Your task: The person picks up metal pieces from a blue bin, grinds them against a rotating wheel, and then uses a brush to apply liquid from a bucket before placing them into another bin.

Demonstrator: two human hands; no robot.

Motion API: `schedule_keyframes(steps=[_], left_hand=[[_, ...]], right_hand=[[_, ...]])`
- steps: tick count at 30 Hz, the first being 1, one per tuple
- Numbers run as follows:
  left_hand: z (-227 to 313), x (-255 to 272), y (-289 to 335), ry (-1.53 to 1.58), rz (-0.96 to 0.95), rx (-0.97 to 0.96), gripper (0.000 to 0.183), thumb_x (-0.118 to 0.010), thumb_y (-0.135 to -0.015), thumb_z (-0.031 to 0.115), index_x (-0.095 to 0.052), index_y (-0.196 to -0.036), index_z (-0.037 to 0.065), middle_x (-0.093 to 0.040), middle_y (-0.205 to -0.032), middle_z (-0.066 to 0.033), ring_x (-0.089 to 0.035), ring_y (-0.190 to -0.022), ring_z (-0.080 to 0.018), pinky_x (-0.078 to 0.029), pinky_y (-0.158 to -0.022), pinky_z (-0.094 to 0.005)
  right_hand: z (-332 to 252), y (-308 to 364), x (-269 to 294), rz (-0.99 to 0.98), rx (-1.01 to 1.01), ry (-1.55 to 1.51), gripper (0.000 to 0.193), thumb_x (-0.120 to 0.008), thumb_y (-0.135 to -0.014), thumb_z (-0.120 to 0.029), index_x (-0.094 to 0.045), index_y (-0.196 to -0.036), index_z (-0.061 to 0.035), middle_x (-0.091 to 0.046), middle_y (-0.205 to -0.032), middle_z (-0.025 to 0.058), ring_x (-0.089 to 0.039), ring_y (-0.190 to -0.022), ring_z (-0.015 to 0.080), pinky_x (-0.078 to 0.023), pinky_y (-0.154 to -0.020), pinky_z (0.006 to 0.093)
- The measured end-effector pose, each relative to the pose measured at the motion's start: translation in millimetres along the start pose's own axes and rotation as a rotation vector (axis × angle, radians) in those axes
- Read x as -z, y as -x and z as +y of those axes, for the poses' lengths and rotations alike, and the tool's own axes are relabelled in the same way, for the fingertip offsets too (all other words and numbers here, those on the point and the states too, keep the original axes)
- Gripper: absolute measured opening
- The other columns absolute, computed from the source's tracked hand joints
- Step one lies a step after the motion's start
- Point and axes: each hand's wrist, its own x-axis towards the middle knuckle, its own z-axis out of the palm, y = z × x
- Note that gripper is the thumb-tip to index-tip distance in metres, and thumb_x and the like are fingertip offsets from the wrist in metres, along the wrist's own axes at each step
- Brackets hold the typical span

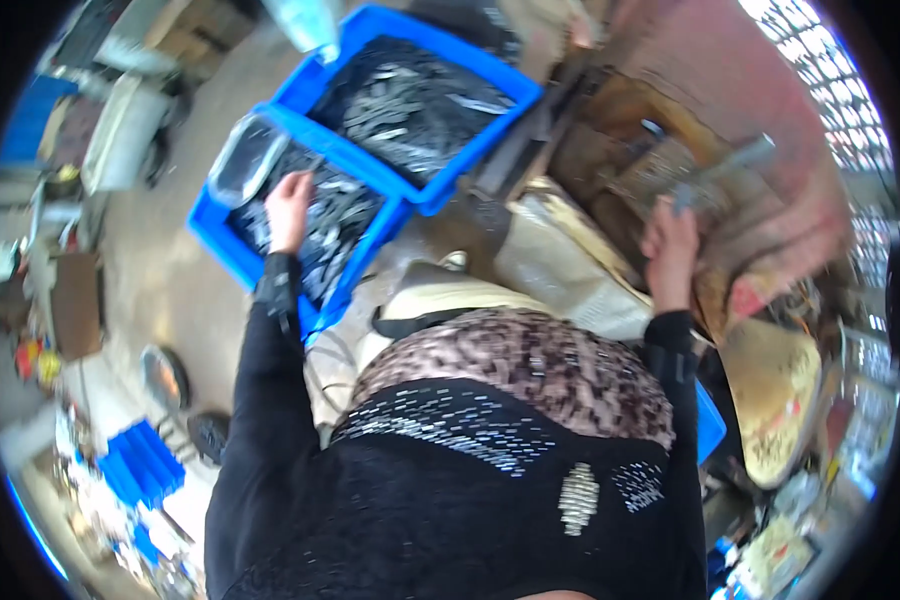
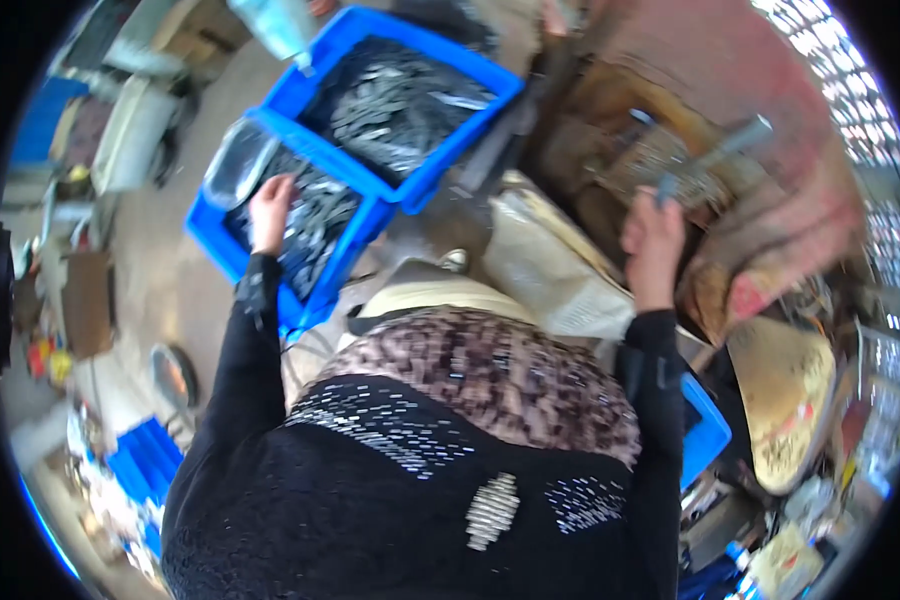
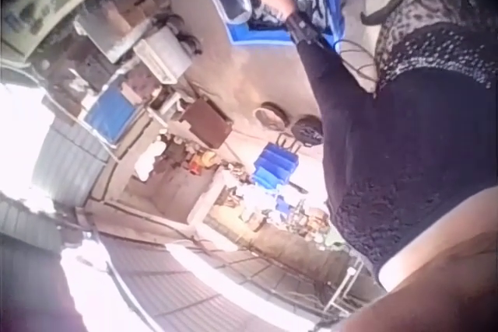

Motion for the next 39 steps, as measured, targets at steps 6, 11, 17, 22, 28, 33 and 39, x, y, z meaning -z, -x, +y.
schedule_keyframes(steps=[6, 11, 17, 22, 28, 33, 39], left_hand=[[-30.4, 6.1, -5.6, -0.262, 0.066, 0.018, 0.016, -0.065, -0.088, 0.018, -0.073, -0.097, 0.008, -0.073, -0.085, -0.0108, -0.07, -0.078, -0.0196, -0.053, -0.072, -0.0309], [-57.2, 19.2, -2.2, -0.381, 0.025, 0.008, 0.015, -0.064, -0.086, 0.015, -0.074, -0.096, 0.009, -0.072, -0.085, -0.012, -0.07, -0.079, -0.024, -0.054, -0.073, -0.0338], [-53.5, 1.5, 0.2, -0.487, -0.097, -0.025, 0.017, -0.062, -0.083, 0.012, -0.074, -0.095, 0.011, -0.072, -0.089, -0.013, -0.07, -0.085, -0.0282, -0.054, -0.077, -0.0364], [-45.2, -1.0, -2.7, -0.589, -0.126, 0.013, 0.018, -0.06, -0.084, 0.012, -0.074, -0.095, 0.012, -0.072, -0.091, -0.0136, -0.069, -0.089, -0.0306, -0.054, -0.079, -0.0388], [-66.7, 13.3, -10.2, -0.756, -0.05, 0.058, 0.021, -0.058, -0.083, 0.011, -0.074, -0.096, 0.016, -0.071, -0.093, -0.0141, -0.068, -0.091, -0.0333, -0.053, -0.081, -0.0416], [-67.9, 11.3, -3.0, -0.951, -0.033, 0.001, 0.018, -0.061, -0.082, 0.013, -0.072, -0.095, 0.016, -0.07, -0.094, -0.014, -0.066, -0.091, -0.0338, -0.053, -0.081, -0.0426], [-87.7, -2.2, -5.7, -0.788, -0.032, -0.032, 0.014, -0.064, -0.082, 0.014, -0.069, -0.094, 0.013, -0.067, -0.095, -0.0136, -0.066, -0.089, -0.0322, -0.053, -0.079, -0.0414]], right_hand=[[36.8, -1.0, 50.8, -0.035, -0.158, 0.174, 0.008, -0.057, -0.097, -0.015, -0.052, -0.1, -0.0093, -0.041, -0.069, -0.0055, -0.037, -0.052, 0.0057, -0.029, -0.046, 0.0215], [45.7, -7.6, 56.0, 0.011, -0.237, 0.14, 0.008, -0.055, -0.096, -0.012, -0.051, -0.102, -0.0074, -0.043, -0.072, -0.0026, -0.04, -0.055, 0.0086, -0.033, -0.049, 0.0229], [25.1, -12.6, 53.7, 0.057, -0.212, -0.011, 0.008, -0.055, -0.096, -0.011, -0.051, -0.103, -0.0082, -0.044, -0.073, -0.0026, -0.042, -0.056, 0.0085, -0.034, -0.049, 0.024], [21.9, -10.5, 79.2, 0.125, -0.062, 0.23, 0.007, -0.054, -0.097, -0.013, -0.051, -0.102, -0.0093, -0.043, -0.069, -0.0032, -0.041, -0.053, 0.0074, -0.034, -0.046, 0.0233], [39.1, 0.7, 114.9, 0.186, -0.086, 0.375, 0.004, -0.055, -0.097, -0.014, -0.052, -0.099, -0.0122, -0.043, -0.066, -0.004, -0.041, -0.051, 0.0068, -0.034, -0.043, 0.0232], [38.2, -0.8, 112.7, 0.106, -0.153, 0.418, 0.004, -0.054, -0.097, -0.014, -0.051, -0.099, -0.0116, -0.043, -0.067, -0.0035, -0.042, -0.051, 0.0071, -0.035, -0.043, 0.0236], [32.1, -3.3, 115.6, 0.08, -0.186, 0.418, 0.004, -0.054, -0.097, -0.014, -0.051, -0.098, -0.011, -0.043, -0.067, -0.0035, -0.042, -0.051, 0.0072, -0.035, -0.043, 0.0246]])
